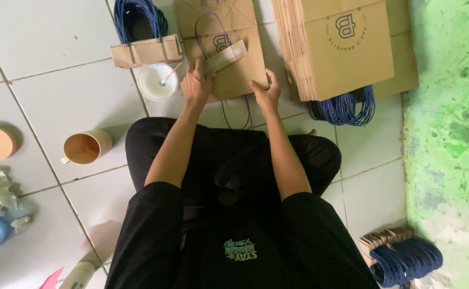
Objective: The person sits on the floor and assembles a paper bag by applying glue to a cardboard piece and attaching it to the bag. They then fold the bag's bottom flaps inward and press them down to secure the shape.
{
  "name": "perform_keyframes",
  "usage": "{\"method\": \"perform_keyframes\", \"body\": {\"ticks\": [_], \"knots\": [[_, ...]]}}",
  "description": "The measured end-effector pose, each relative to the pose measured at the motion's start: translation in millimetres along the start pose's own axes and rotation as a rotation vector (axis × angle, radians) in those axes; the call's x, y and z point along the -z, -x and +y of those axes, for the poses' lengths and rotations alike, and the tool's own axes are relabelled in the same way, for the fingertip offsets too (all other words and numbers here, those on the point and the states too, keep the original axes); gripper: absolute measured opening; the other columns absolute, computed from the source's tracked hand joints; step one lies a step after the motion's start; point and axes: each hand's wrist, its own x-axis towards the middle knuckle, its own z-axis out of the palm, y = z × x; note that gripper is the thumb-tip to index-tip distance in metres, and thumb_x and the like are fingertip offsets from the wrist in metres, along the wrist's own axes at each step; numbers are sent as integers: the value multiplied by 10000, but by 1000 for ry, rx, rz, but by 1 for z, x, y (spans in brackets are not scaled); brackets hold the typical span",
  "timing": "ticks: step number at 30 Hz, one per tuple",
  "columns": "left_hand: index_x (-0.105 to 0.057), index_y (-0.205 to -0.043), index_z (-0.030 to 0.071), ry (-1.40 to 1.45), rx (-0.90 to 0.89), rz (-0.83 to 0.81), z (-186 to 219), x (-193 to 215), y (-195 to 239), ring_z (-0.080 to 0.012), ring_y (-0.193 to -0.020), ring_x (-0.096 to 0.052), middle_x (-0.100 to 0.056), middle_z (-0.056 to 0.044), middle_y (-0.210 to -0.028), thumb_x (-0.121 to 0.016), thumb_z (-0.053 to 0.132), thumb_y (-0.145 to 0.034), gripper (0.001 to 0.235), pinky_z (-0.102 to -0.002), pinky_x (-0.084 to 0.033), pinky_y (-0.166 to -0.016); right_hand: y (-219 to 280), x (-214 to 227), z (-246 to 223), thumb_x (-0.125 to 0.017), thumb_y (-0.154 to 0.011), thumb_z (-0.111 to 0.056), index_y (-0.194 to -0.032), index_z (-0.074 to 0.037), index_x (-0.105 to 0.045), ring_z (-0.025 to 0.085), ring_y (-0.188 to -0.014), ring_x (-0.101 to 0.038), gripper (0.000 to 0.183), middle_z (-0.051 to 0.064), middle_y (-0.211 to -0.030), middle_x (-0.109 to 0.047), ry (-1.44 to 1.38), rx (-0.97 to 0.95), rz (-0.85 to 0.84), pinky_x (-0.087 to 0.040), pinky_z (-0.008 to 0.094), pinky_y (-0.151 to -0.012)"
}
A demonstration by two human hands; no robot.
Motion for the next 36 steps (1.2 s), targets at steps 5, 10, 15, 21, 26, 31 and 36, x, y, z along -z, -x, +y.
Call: {"method": "perform_keyframes", "body": {"ticks": [5, 10, 15, 21, 26, 31, 36], "knots": [[-576, -1267, 227, 3, -93, 99, -4, -12, 1, -415, -891, -746, -566, -75, -1168, -835, 464, -835, 557, -557, -587, -837, -1, 2, 8, -814, -935, -200, -1445, -28, -533, 359, -979, -735, 607, 331, -1207, -645, -127, 117, 29, -652, 386, -740], [-636, -1181, 208, 46, -302, 298, 15, 21, 21, -307, -856, -705, -423, -9, -1063, -883, 512, -794, 551, -441, -535, -769, -10, 13, -1, -794, -938, -163, -1315, -11, -648, 319, -937, -730, 432, 306, -1150, -666, -130, 318, 194, -636, 403, -665], [-619, -1138, 121, 174, -667, 603, 46, 89, 57, -233, -862, -569, -570, -72, -1129, -852, 407, -929, 424, -401, -495, -686, 13, 51, -58, -727, -961, -34, -1028, 50, -744, 215, -693, -754, 109, 173, -834, -783, 103, 829, 335, -622, 284, -536], [-650, -1158, 74, 326, -720, 668, 43, 115, 67, -261, -897, -571, -608, -115, -1081, -856, 365, -934, 421, -377, -431, -758, 30, 67, -79, -790, -891, 151, -1160, 30, -730, 291, -959, -797, 301, 181, -1053, -791, 275, 1098, 310, -663, 380, -862], [-615, -1174, 48, 416, -740, 698, 38, 125, 69, -283, -925, -570, -578, -118, -1047, -883, 270, -924, 429, -396, -442, -805, 87, 55, -119, -775, -974, -259, -1353, 67, -611, 361, -1298, -622, 526, 248, -1370, -637, 353, 793, -319, -529, 456, -1114], [-625, -983, -6, 582, -764, 708, 29, 129, 66, -229, -771, -556, -542, -107, -913, -803, 33, -943, 187, -352, -531, -707, 87, 51, -107, -686, -1006, -325, -1311, 41, -657, 320, -1267, -641, 477, 207, -1325, -675, 357, 648, -416, -529, 435, -1091], [-667, -1120, 28, 670, -541, 538, 11, 106, 58, -168, -845, -633, -648, -80, -1008, -866, 339, -855, 454, -316, -701, -617, 63, 39, -64, -677, -1006, -321, -1279, -13, -703, 245, -1114, -706, 412, 141, -1191, -747, 348, 623, -418, -596, 387, -927]]}}
